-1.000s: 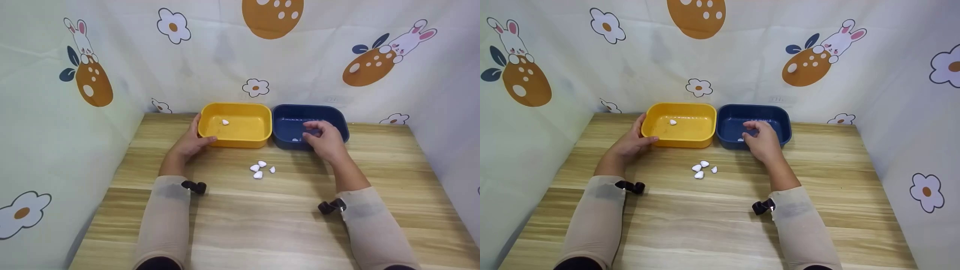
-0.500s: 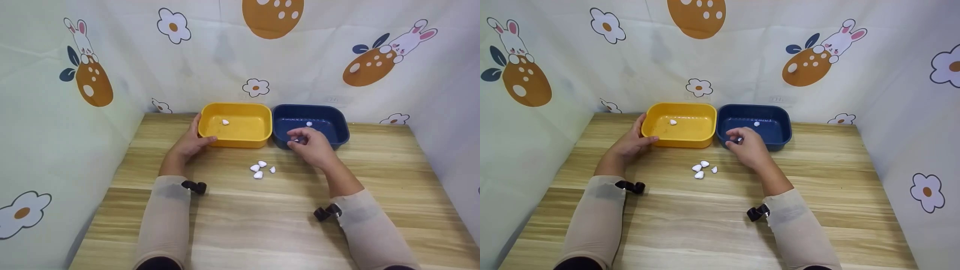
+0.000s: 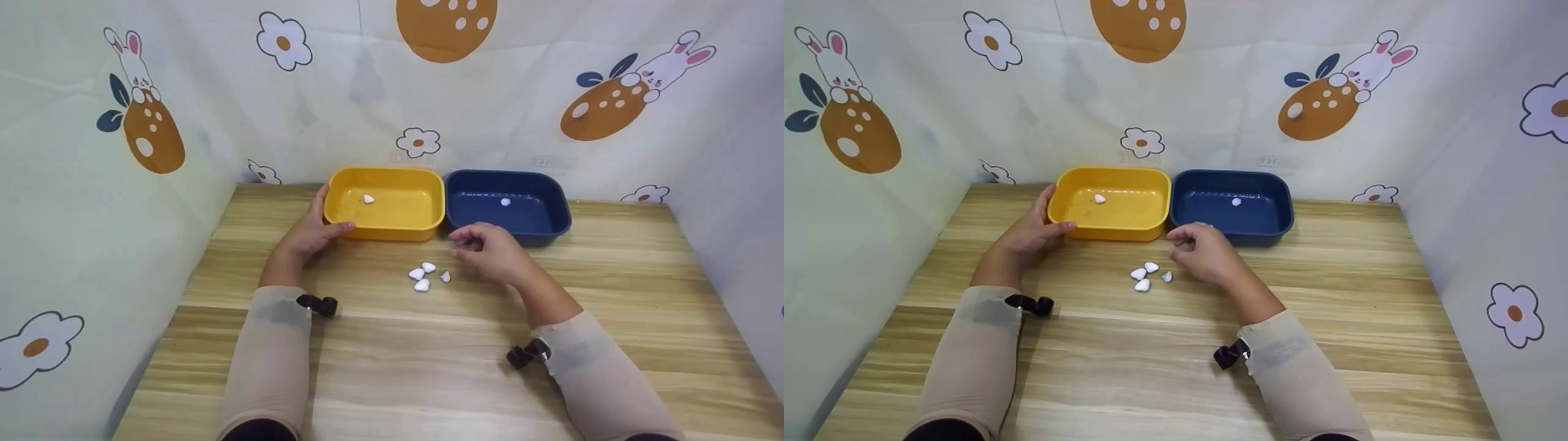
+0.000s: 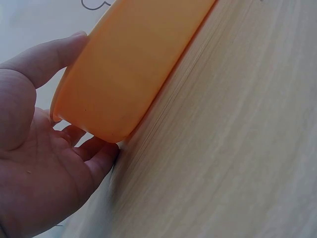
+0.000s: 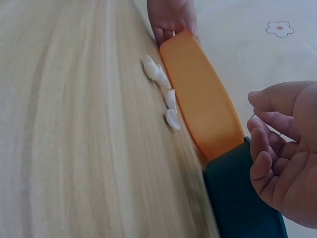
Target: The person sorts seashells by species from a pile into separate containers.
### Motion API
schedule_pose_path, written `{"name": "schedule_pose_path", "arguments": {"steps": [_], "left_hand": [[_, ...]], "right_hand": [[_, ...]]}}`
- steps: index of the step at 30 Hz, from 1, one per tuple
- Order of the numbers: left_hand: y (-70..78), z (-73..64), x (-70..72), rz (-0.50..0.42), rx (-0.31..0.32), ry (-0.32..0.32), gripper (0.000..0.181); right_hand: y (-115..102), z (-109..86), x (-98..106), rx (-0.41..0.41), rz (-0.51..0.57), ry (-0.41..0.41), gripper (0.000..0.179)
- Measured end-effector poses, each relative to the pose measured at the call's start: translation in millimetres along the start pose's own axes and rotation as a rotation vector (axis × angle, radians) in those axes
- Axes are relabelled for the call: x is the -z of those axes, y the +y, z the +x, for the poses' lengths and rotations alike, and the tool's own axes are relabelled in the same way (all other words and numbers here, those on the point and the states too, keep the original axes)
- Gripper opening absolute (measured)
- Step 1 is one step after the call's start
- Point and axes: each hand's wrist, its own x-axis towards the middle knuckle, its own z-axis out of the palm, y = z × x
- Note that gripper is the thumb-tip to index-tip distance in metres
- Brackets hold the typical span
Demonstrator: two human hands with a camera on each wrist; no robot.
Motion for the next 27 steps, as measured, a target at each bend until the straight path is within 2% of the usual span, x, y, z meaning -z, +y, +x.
{"name": "schedule_pose_path", "arguments": {"steps": [7,16,27], "left_hand": [[-1.6,1.5,1.1,0.004,0.008,0.004,0.122],[-0.6,0.5,0.6,-0.003,0.001,0.003,0.122],[-1.1,2.1,-0.1,-0.015,0.006,0.003,0.122]], "right_hand": [[8.6,2.2,-9.7,-0.012,0.007,-0.145,0.037],[18.4,2.9,-19.7,0.068,-0.073,-0.266,0.031],[20.7,1.0,-22.8,0.111,-0.118,-0.28,0.026]]}}
